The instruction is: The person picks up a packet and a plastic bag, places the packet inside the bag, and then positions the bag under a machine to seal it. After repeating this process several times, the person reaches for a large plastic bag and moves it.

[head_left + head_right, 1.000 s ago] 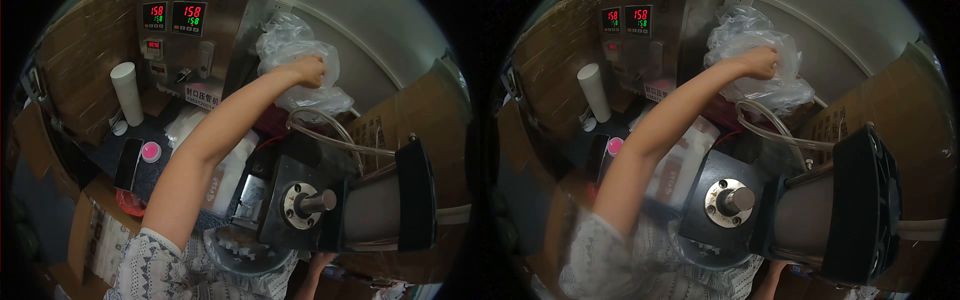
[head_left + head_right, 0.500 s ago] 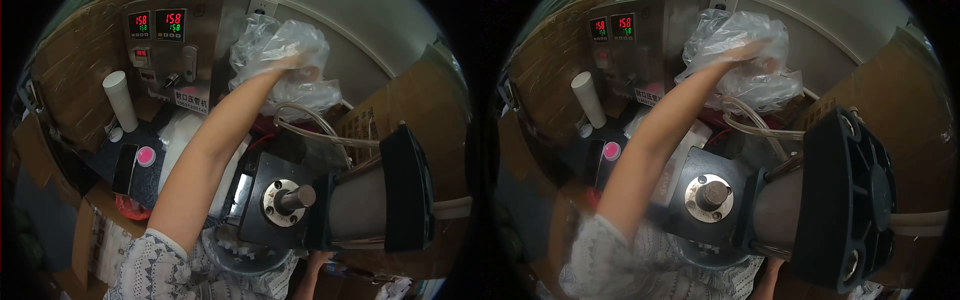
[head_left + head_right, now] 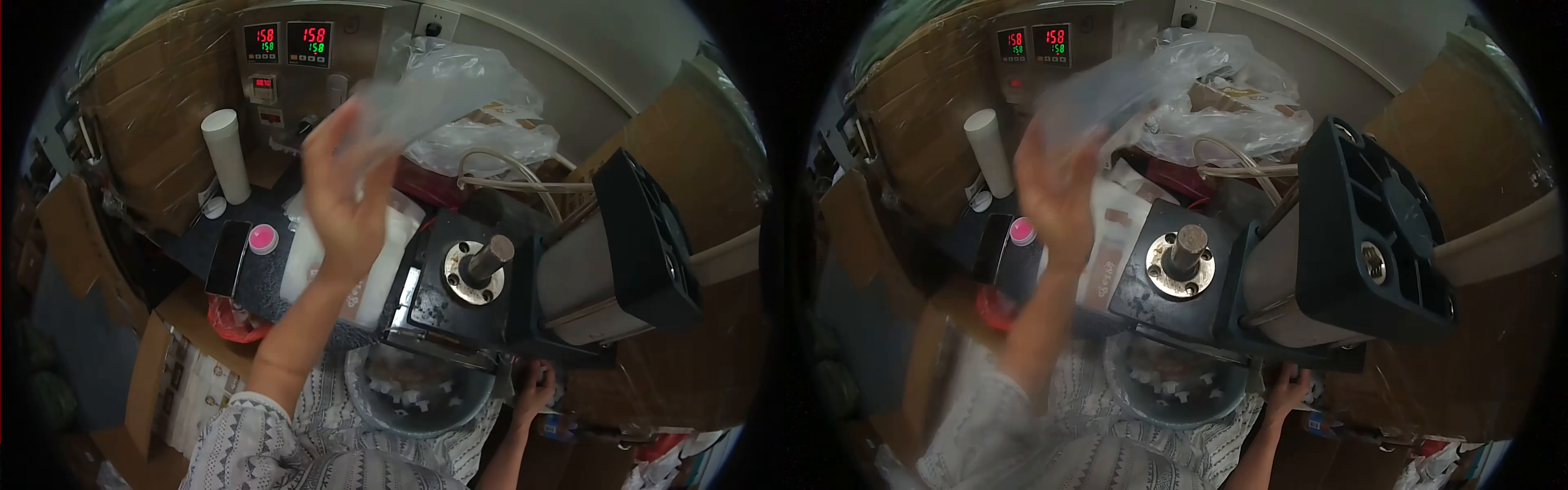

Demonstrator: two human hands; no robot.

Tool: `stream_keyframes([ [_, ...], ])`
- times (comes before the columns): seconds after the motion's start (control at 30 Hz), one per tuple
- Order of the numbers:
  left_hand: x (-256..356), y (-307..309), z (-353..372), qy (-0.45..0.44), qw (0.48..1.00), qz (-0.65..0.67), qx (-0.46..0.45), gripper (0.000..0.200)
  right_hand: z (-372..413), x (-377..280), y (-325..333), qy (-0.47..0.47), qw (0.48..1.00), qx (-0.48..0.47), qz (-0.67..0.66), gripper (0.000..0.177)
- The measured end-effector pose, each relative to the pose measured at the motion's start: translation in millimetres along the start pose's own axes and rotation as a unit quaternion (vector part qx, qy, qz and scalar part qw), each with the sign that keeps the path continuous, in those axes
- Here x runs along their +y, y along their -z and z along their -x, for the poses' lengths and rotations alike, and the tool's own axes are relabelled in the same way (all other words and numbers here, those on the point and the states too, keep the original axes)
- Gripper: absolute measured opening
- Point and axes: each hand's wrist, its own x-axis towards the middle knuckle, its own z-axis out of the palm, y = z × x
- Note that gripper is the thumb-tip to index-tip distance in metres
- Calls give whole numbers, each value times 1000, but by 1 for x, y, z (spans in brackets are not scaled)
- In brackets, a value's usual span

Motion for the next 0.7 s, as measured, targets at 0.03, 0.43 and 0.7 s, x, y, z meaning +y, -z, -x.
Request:
stream_keyframes([
  [0.03,17,23,39,86,993,33,74,55,0,-12,-3,-8,1000,3,-16,19],
  [0.43,46,116,310,210,767,-302,-525,56,1,-6,0,8,999,-10,-35,20],
  [0.7,16,34,-26,82,970,-113,-199,25,3,-10,-1,-20,998,-18,-56,23],
])
